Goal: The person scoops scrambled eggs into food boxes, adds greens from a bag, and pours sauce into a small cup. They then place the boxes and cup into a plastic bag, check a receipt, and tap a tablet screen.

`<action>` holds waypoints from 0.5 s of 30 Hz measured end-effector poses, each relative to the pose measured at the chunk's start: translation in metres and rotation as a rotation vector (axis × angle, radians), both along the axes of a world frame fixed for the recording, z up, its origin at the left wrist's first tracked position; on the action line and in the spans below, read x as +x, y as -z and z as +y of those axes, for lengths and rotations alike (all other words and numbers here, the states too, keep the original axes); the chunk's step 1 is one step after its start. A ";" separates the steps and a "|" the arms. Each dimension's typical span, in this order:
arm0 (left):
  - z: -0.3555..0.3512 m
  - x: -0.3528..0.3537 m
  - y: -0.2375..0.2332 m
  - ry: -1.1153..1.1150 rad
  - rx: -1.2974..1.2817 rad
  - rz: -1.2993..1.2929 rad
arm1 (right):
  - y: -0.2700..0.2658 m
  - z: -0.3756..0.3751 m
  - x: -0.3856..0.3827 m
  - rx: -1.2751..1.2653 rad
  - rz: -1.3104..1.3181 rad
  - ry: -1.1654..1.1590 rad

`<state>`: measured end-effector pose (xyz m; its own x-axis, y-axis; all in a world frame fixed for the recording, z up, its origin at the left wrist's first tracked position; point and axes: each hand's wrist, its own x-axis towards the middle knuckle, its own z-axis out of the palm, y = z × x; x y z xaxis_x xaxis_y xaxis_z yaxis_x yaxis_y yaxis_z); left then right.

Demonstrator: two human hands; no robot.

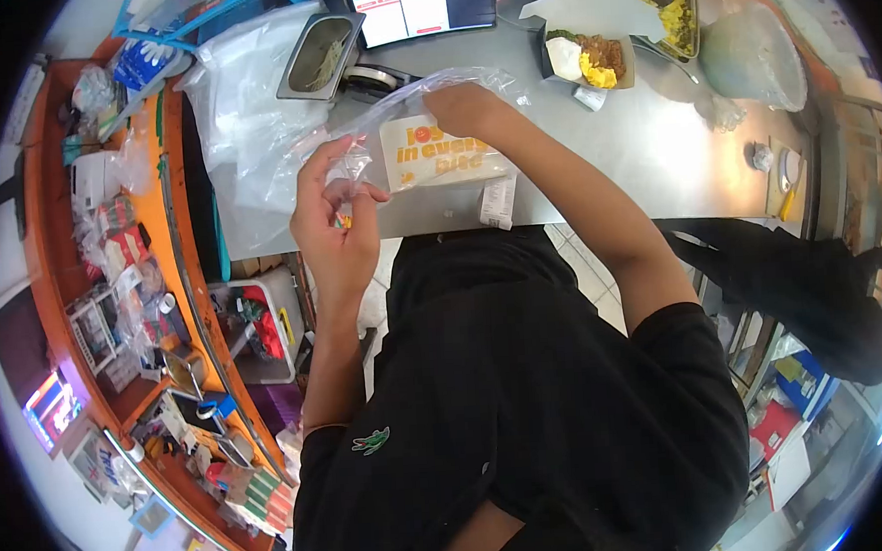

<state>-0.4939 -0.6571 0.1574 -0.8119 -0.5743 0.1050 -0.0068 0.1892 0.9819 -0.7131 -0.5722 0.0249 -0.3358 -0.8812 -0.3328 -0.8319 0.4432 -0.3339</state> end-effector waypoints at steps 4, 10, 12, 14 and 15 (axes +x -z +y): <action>0.005 0.004 0.000 -0.082 -0.104 -0.029 | -0.016 0.003 0.006 0.035 -0.064 0.049; 0.016 0.011 -0.002 -0.215 -0.309 -0.062 | -0.072 0.041 0.040 -0.091 0.259 -0.149; 0.013 0.014 -0.004 -0.282 -0.424 -0.128 | -0.114 0.059 0.043 -0.017 0.264 -0.234; 0.001 0.014 -0.009 -0.320 -0.693 -0.133 | -0.142 0.083 0.023 -0.060 0.303 -0.387; -0.002 0.014 -0.014 -0.365 -0.736 -0.183 | -0.153 0.099 0.009 -0.137 0.353 -0.484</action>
<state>-0.4795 -0.6586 0.1717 -0.6289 -0.6411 0.4399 -0.3395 0.7354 0.5864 -0.7043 -0.4731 0.1782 0.0437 -0.9882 -0.1471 -0.9988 -0.0399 -0.0289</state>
